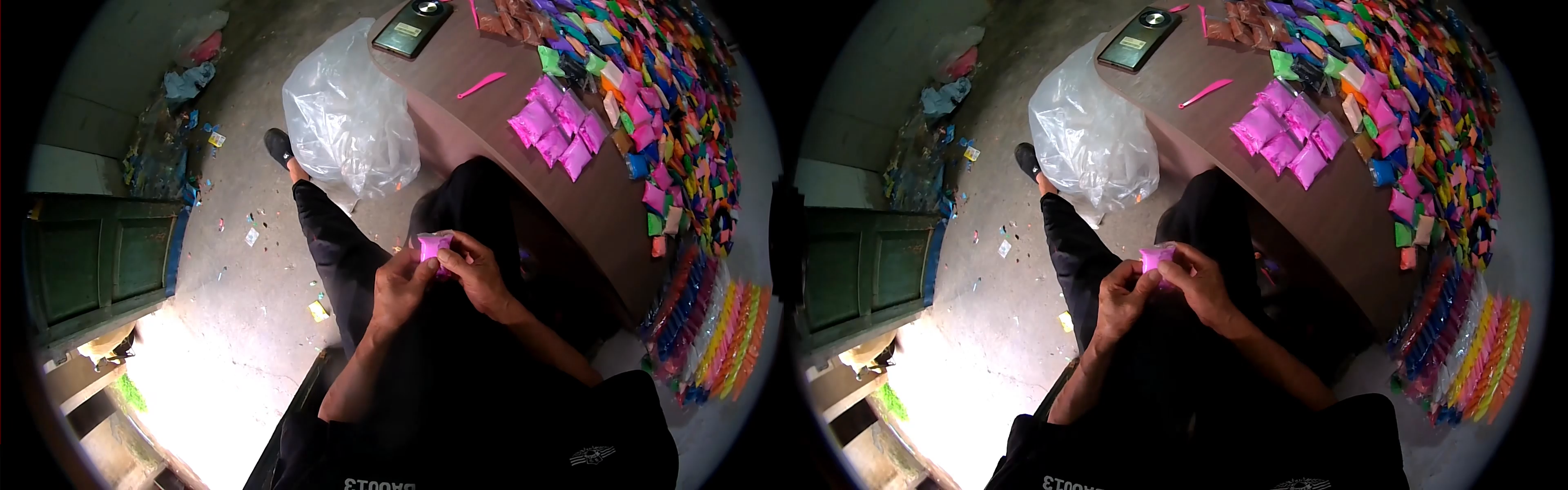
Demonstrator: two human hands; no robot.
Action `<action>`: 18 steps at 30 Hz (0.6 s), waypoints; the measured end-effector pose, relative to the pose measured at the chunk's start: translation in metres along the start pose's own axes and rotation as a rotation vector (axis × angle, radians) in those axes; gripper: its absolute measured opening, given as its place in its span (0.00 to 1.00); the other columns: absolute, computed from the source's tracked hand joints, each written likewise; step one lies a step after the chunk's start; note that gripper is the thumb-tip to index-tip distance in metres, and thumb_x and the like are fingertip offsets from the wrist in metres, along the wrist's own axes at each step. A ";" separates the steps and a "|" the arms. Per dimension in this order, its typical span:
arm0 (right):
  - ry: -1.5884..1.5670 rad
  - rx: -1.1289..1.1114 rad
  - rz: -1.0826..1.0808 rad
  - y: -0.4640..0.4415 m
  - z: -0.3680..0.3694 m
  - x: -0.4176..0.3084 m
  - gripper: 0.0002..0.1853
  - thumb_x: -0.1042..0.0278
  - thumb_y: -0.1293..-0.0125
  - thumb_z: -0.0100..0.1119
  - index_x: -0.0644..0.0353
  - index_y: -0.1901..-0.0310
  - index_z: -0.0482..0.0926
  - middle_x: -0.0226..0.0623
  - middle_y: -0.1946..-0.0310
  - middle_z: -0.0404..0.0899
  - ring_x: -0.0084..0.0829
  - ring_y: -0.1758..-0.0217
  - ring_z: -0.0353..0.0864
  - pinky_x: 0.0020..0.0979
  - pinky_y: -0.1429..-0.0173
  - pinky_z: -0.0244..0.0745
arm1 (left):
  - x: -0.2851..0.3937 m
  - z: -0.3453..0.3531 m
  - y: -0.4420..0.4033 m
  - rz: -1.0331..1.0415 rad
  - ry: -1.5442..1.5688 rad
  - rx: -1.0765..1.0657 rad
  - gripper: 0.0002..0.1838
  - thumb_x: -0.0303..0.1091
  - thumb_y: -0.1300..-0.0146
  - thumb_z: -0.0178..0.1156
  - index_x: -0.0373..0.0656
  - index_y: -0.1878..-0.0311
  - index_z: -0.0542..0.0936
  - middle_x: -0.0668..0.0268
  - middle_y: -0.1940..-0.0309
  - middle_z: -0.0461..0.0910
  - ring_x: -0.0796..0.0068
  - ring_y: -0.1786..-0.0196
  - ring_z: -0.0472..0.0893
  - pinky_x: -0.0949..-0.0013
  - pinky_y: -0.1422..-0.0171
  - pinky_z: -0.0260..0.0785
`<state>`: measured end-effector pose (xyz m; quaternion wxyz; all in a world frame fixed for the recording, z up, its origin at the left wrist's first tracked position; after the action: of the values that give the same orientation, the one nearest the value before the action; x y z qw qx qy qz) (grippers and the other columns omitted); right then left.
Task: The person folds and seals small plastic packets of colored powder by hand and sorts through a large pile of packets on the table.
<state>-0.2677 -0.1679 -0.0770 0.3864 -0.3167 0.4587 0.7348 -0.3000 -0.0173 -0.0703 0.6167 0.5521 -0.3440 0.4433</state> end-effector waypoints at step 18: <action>0.001 0.012 -0.053 0.002 -0.005 0.000 0.14 0.74 0.29 0.61 0.64 0.43 0.79 0.31 0.54 0.82 0.19 0.55 0.80 0.22 0.51 0.78 | 0.005 0.005 0.002 -0.045 -0.126 0.047 0.15 0.31 0.34 0.68 0.32 0.50 0.81 0.61 0.62 0.86 0.79 0.61 0.84 0.77 0.52 0.75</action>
<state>-0.2688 -0.1727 -0.0785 0.4074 -0.3266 0.4548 0.7215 -0.3001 -0.0213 -0.0644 0.5905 0.6007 -0.3593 0.4017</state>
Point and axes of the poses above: each hand's wrist, its own y-axis away from the middle knuckle, its own z-axis out of the palm, x = y × z, the point moved 4 cm from there along -y, towards the middle knuckle
